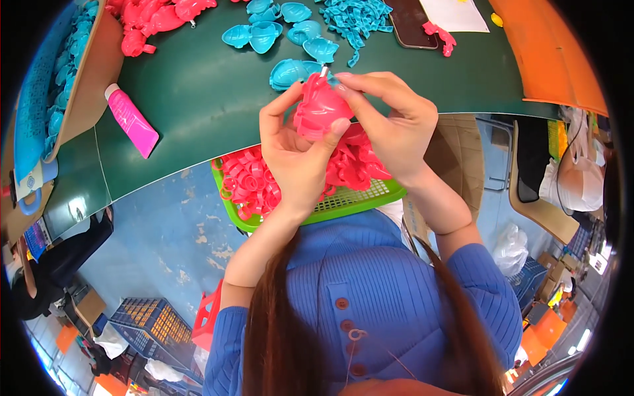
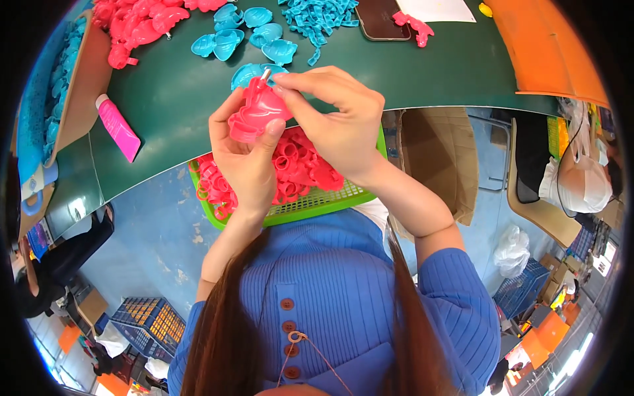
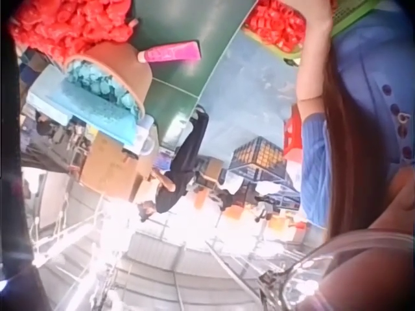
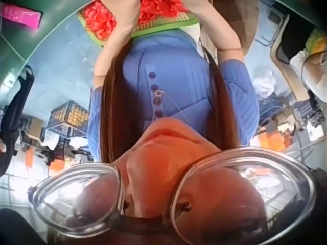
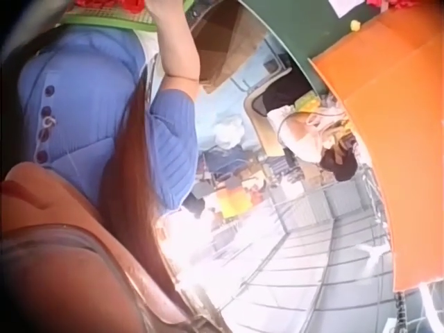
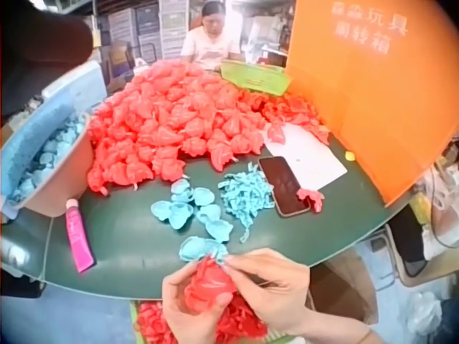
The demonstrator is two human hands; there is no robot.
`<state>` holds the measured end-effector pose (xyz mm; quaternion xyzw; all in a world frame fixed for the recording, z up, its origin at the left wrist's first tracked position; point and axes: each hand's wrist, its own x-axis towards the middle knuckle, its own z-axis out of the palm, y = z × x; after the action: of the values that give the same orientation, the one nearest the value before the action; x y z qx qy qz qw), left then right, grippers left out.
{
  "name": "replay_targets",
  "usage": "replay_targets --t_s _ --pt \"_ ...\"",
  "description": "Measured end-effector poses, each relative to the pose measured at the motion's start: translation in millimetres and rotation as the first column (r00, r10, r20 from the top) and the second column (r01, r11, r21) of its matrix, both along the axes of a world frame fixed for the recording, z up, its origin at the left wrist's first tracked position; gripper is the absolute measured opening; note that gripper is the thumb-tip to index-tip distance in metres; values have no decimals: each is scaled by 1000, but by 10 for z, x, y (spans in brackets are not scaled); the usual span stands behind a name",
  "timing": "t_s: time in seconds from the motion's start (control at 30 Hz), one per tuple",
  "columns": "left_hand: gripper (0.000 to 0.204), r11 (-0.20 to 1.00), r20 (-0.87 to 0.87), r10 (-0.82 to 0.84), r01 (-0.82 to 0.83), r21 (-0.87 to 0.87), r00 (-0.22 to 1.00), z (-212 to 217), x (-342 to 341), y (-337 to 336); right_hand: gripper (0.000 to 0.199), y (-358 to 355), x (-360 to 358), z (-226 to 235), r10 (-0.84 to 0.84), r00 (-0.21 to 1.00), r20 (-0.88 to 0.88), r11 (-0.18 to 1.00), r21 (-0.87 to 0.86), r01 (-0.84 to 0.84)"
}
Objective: Manually assembling plastic toy parts at a factory workstation.
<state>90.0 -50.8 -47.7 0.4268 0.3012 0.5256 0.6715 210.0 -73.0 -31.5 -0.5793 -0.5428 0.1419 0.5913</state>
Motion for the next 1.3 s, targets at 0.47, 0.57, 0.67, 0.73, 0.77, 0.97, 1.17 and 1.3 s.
replay_targets --t_s 0.47,0.57,0.67,0.73,0.77,0.97,1.17,1.3 --pt "57 986 -72 115 -105 132 991 -86 -28 21 19 41 44 -20 130 992 -1 981 -143 -129" --pt "55 997 -29 63 -62 46 998 -44 -32 29 21 36 68 -19 159 971 -180 949 -243 -201" --pt "55 998 -22 64 -64 6 998 -48 -33 37 22 28 60 5 161 977 -141 937 -288 -196" --pt "55 996 -10 91 -91 23 996 -69 -43 42 23 24 53 8 190 981 -42 943 -272 -194" --pt "55 996 -9 92 -91 23 996 -66 -43 42 25 16 53 2 225 974 -34 948 -225 -226" --pt "54 998 24 65 -65 -19 998 -62 -53 47 33 -16 -37 -33 233 955 185 973 -52 -227" --pt "53 996 108 18 -8 -87 994 -42 -122 116 33 -28 29 -86 331 937 -111 936 -85 -340" --pt "48 990 127 -7 24 -136 992 -29 -219 179 30 26 122 4 376 896 -237 891 -172 -419"
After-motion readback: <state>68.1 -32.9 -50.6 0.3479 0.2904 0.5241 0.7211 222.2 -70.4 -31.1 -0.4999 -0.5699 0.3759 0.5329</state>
